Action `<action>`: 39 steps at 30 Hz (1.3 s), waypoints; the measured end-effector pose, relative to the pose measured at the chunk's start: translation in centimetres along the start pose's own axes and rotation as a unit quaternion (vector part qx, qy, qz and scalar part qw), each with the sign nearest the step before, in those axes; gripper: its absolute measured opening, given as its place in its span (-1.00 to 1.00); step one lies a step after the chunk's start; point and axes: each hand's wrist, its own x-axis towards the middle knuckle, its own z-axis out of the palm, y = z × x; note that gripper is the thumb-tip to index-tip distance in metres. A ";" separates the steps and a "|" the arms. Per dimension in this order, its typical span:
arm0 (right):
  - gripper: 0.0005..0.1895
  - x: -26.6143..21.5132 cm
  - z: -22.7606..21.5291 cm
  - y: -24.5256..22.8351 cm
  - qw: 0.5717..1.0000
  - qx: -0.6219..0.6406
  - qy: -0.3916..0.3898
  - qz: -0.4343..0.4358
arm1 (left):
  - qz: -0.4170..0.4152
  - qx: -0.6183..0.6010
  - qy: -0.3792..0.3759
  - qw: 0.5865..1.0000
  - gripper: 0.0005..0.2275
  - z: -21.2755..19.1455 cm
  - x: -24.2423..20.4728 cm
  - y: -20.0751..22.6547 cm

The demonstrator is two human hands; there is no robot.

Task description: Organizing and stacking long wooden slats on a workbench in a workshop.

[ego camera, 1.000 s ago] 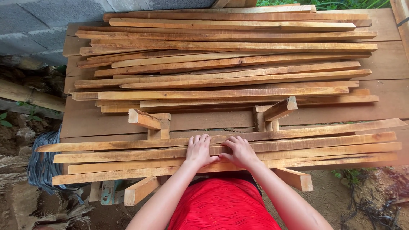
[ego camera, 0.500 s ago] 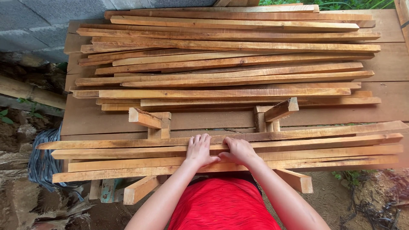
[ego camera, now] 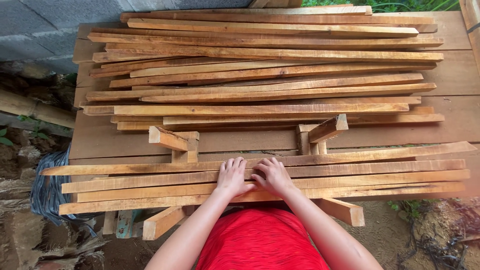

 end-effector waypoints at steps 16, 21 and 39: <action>-0.21 5.8 -2.3 -0.6 0.955 -0.124 -0.190 0.191 | 0.091 0.084 0.118 0.985 0.15 4.1 -3.8 -0.2; 0.08 9.1 -3.3 0.4 0.903 -0.108 -0.352 0.220 | 0.109 0.062 0.144 0.982 0.12 4.0 -3.8 -0.4; 0.06 10.1 -3.3 1.4 0.872 -0.043 -0.425 0.239 | 0.076 -0.085 0.161 0.980 -0.13 -0.1 -3.3 0.9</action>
